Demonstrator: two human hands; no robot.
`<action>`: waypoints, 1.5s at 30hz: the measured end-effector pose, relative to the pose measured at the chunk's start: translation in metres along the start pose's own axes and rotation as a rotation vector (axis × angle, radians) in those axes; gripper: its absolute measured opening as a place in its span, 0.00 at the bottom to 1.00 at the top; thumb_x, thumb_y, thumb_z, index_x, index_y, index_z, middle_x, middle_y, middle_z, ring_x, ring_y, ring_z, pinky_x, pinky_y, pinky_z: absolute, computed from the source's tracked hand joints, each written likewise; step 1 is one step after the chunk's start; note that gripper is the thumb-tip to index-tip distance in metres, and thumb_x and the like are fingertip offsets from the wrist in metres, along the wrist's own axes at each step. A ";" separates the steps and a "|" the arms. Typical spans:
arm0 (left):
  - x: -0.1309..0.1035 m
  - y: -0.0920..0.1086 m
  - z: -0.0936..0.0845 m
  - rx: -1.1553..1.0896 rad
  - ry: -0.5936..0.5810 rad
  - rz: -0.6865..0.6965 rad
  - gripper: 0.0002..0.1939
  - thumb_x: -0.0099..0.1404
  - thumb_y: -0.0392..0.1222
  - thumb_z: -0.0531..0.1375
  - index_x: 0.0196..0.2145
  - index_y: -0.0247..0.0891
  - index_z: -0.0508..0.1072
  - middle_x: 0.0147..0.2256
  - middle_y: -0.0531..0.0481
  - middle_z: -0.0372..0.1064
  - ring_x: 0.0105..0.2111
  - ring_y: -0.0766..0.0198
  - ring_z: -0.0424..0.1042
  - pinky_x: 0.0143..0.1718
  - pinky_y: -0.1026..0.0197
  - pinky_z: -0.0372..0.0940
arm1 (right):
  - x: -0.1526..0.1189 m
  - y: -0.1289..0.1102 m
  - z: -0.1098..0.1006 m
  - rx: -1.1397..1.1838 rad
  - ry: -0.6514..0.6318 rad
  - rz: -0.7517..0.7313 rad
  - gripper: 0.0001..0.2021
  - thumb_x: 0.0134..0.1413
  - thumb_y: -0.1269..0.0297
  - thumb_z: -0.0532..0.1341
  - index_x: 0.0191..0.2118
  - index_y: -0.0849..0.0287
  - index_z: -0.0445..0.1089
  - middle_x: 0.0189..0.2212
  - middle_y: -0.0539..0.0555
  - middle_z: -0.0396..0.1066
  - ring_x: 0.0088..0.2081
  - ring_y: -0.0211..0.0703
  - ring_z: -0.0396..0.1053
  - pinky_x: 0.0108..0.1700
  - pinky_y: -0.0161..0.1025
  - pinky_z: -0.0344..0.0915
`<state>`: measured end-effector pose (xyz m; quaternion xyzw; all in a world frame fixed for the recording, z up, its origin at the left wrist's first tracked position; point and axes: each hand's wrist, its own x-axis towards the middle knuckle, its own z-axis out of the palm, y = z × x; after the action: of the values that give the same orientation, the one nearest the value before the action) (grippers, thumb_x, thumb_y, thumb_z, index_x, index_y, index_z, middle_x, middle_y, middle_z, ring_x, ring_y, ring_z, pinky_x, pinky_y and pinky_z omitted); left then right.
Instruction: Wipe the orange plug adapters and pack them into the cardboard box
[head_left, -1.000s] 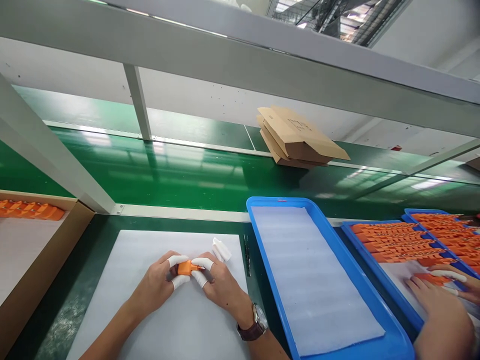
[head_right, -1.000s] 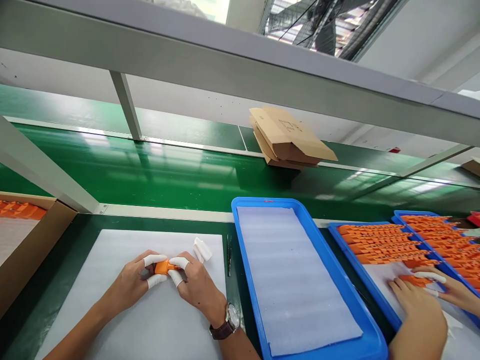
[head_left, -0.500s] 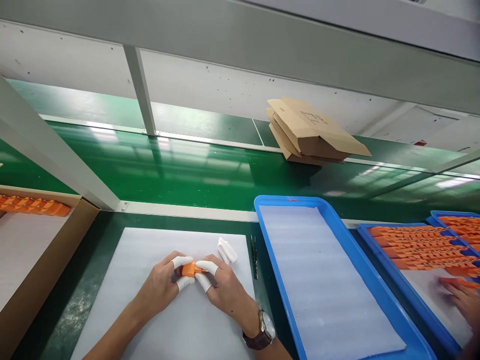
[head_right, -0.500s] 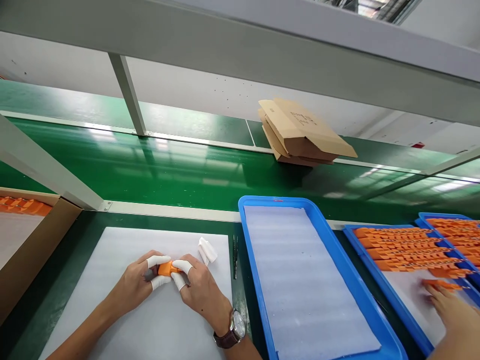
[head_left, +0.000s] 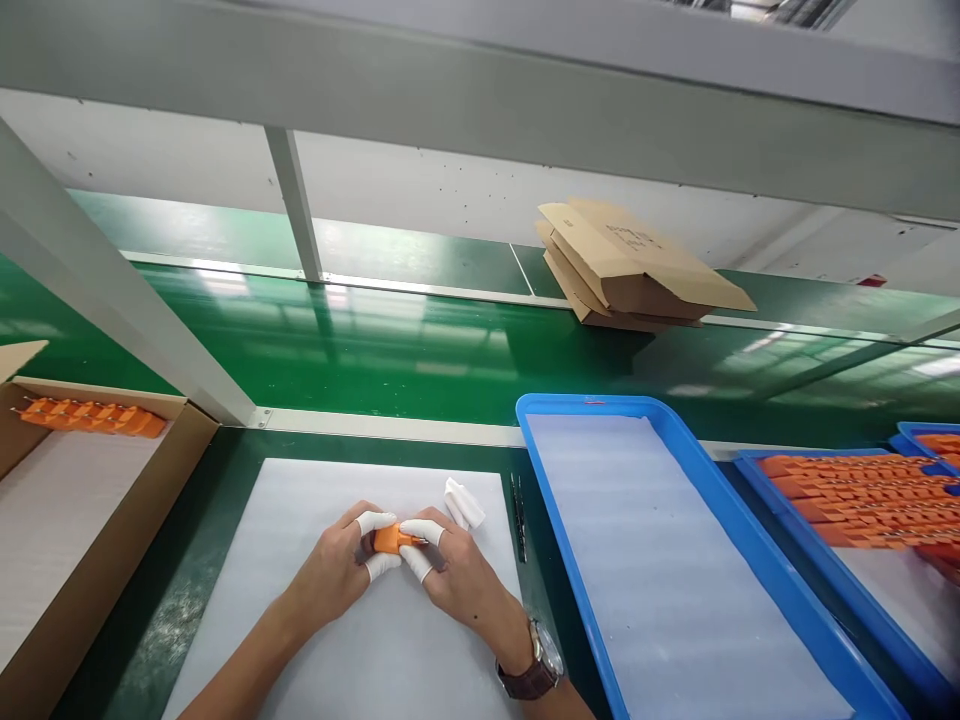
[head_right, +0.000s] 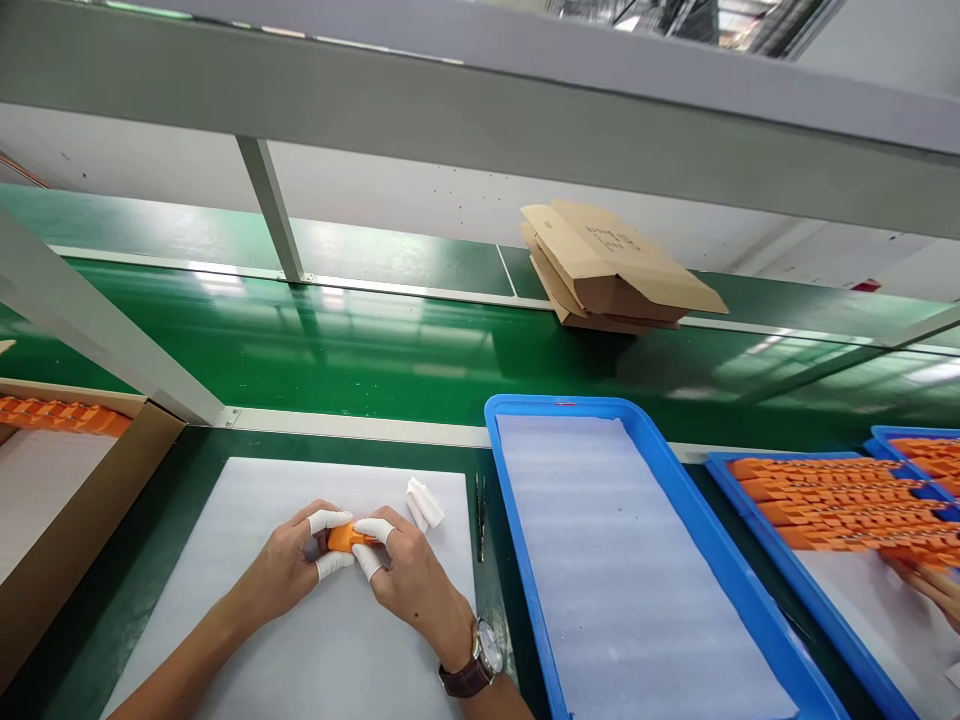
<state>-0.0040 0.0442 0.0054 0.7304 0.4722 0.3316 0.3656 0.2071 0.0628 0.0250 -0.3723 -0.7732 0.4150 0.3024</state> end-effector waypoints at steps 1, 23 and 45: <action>0.000 0.002 0.002 0.010 0.005 -0.001 0.14 0.70 0.40 0.61 0.53 0.48 0.68 0.43 0.51 0.69 0.32 0.65 0.68 0.33 0.62 0.69 | 0.000 -0.002 0.001 -0.008 0.009 -0.002 0.16 0.62 0.76 0.57 0.51 0.52 0.70 0.43 0.53 0.72 0.41 0.44 0.71 0.43 0.43 0.72; -0.003 0.020 -0.001 -0.079 0.026 -0.091 0.25 0.70 0.38 0.56 0.63 0.50 0.64 0.53 0.48 0.71 0.50 0.58 0.73 0.53 0.52 0.72 | -0.004 0.002 -0.005 -0.114 0.265 -0.155 0.27 0.58 0.84 0.52 0.56 0.49 0.69 0.45 0.55 0.71 0.48 0.49 0.67 0.48 0.50 0.72; -0.005 0.003 0.000 -0.132 0.029 -0.181 0.26 0.70 0.41 0.58 0.64 0.51 0.63 0.60 0.49 0.70 0.60 0.55 0.70 0.63 0.46 0.66 | -0.006 0.001 0.003 -0.155 0.283 -0.244 0.29 0.55 0.83 0.53 0.57 0.48 0.68 0.42 0.55 0.69 0.44 0.49 0.66 0.42 0.48 0.70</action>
<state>-0.0045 0.0382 0.0073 0.6544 0.5185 0.3379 0.4344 0.2081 0.0568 0.0214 -0.3526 -0.7920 0.2582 0.4263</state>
